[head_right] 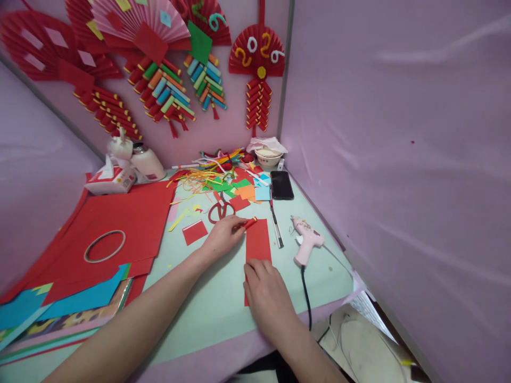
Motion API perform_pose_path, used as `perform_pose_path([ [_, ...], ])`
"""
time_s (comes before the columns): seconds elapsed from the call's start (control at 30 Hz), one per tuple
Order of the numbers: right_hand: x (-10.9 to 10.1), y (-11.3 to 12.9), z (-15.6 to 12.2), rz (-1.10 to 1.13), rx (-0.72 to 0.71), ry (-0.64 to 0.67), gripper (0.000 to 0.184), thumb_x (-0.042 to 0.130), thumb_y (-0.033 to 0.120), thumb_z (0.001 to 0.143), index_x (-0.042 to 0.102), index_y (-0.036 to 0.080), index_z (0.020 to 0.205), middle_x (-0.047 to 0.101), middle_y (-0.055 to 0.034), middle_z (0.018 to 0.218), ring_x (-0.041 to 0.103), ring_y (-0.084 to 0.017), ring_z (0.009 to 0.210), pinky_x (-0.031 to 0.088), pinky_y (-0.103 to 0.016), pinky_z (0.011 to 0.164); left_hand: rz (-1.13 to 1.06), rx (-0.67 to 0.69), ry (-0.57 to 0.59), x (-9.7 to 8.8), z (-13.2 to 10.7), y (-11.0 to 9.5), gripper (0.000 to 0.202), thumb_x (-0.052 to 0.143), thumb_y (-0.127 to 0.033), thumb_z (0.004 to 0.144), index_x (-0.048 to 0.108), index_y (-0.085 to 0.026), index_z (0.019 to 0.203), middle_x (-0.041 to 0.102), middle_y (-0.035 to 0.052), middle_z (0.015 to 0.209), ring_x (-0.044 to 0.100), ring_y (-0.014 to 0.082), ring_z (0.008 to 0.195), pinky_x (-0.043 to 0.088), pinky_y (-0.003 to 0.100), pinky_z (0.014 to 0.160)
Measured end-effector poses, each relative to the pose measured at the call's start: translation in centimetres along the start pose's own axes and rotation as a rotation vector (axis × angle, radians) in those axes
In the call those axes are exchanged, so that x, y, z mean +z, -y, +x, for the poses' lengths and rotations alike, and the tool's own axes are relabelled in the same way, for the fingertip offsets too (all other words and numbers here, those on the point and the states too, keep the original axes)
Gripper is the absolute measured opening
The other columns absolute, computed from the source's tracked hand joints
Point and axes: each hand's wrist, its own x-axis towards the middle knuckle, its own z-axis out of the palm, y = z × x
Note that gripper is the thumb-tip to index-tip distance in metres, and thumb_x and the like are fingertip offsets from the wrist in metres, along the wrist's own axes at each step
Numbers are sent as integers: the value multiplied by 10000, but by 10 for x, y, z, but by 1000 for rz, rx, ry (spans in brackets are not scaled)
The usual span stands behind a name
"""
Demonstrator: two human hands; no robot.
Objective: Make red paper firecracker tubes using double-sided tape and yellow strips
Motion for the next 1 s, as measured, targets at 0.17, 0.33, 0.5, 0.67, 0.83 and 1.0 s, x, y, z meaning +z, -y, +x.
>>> perform_pose_path([
  [0.17, -4, 1, 1, -1, -7, 16, 259, 437, 103, 887, 578, 163, 1096, 589, -105, 1103, 534, -235, 987, 496, -413, 821, 25, 42, 29, -1, 1, 2, 274, 495, -150, 868, 702, -189, 1042, 662, 66, 933, 612, 167, 840, 474, 273, 773],
  [0.33, -9, 1, 3, 8, -7, 45, 243, 419, 111, 901, 587, 172, 1066, 590, -94, 1081, 536, -227, 971, 498, -403, 818, 49, 59, 32, 2, 1, 4, 254, 506, -177, 885, 704, -185, 1045, 654, 68, 919, 609, 170, 831, 469, 275, 758],
  [0.5, -7, 0, 3, -7, -6, 46, 227, 430, 118, 900, 590, 167, 1053, 584, -93, 1100, 531, -230, 997, 496, -407, 833, 84, 65, 22, 3, 1, 2, 254, 497, -194, 899, 702, -172, 1049, 645, 72, 898, 602, 178, 826, 462, 278, 744],
  [0.67, -8, 2, 2, 2, 2, 43, 220, 448, 128, 895, 592, 169, 1055, 586, -90, 1106, 537, -231, 1002, 496, -412, 846, 127, 72, 17, 2, 1, 0, 260, 496, -186, 897, 704, -185, 1053, 644, 67, 888, 601, 182, 828, 459, 277, 734],
  [0.83, -15, -2, 7, 67, 0, -4, 289, 421, 150, 910, 567, 179, 1158, 576, -98, 1162, 542, -216, 1063, 482, -391, 913, 154, 45, 24, 2, 0, -4, 262, 484, -181, 898, 714, -170, 1023, 646, 73, 873, 603, 184, 824, 461, 280, 738],
  [1.0, -18, -24, 35, 50, 76, -115, 341, 360, 153, 923, 560, 153, 1199, 541, -124, 1237, 503, -227, 1146, 445, -388, 970, 154, 50, 15, 3, -2, -5, 260, 491, -170, 889, 707, -164, 1033, 645, 77, 889, 597, 186, 855, 461, 285, 781],
])
